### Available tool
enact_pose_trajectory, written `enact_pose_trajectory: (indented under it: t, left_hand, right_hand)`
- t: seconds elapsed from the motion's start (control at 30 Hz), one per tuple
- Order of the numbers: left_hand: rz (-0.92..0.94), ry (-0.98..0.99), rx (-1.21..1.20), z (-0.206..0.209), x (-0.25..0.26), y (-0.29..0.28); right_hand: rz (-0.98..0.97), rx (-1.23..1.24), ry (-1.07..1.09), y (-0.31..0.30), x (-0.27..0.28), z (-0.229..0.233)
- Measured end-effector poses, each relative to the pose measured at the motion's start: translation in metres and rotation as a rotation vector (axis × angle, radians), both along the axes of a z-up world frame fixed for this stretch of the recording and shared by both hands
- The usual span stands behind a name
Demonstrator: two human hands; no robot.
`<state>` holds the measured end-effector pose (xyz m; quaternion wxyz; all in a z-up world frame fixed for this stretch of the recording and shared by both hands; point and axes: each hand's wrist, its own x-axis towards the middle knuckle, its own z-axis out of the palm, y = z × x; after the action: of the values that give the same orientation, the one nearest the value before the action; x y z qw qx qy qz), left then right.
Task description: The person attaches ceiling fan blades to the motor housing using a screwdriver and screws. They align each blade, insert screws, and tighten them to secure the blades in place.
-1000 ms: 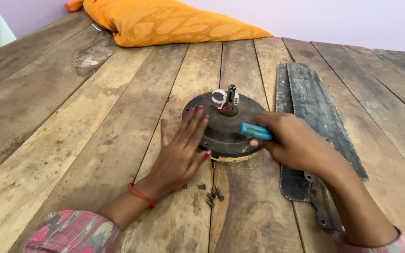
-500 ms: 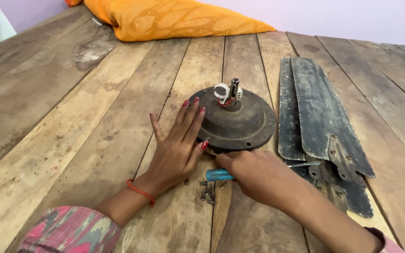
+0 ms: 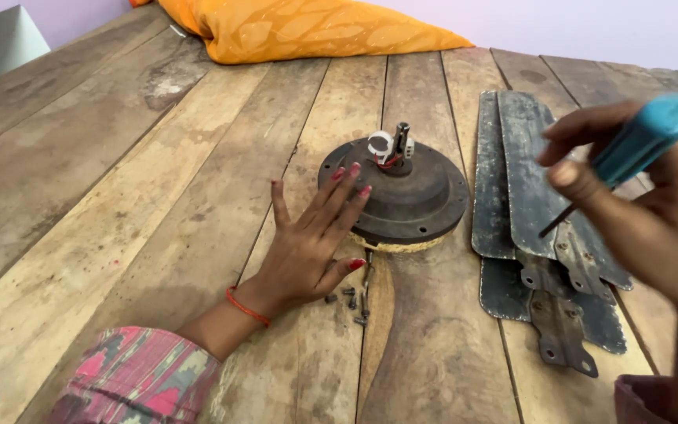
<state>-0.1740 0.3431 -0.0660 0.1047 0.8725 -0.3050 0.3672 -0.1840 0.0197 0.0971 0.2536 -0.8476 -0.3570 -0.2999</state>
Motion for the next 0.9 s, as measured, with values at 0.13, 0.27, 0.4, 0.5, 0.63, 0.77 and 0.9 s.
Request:
enact_pose_trajectory:
  t: [0.13, 0.27, 0.4, 0.5, 0.63, 0.77, 0.9]
  left_hand:
    - [-0.194, 0.039, 0.033, 0.002, -0.008, 0.008]
    - [-0.294, 0.191, -0.255, 0.009, -0.023, 0.000]
    - [-0.189, 0.510, -0.469, 0.008, -0.033, -0.007]
    - [-0.133, 0.669, -0.440, 0.004, -0.028, -0.009]
    - [-0.211, 0.761, -0.331, -0.004, -0.019, -0.016]
    - [-0.264, 0.563, -0.040, -0.007, -0.013, -0.025]
    - [-0.245, 0.714, -0.090, -0.007, -0.014, -0.023]
  right_hand:
    - [-0.186, 0.049, 0.240, -0.016, 0.011, -0.007]
    - [-0.142, 0.105, 0.316, -0.021, 0.020, -0.006]
    - [-0.166, 0.152, 0.302, -0.036, 0.019, -0.001]
    - [-0.055, 0.241, 0.264, -0.044, 0.025, -0.001]
    - [-0.121, 0.222, 0.255, -0.044, 0.032, -0.004]
    - [-0.111, 0.176, 0.255, -0.040, 0.032, -0.006]
    - [-0.145, 0.163, 0.261, -0.042, 0.034, -0.008]
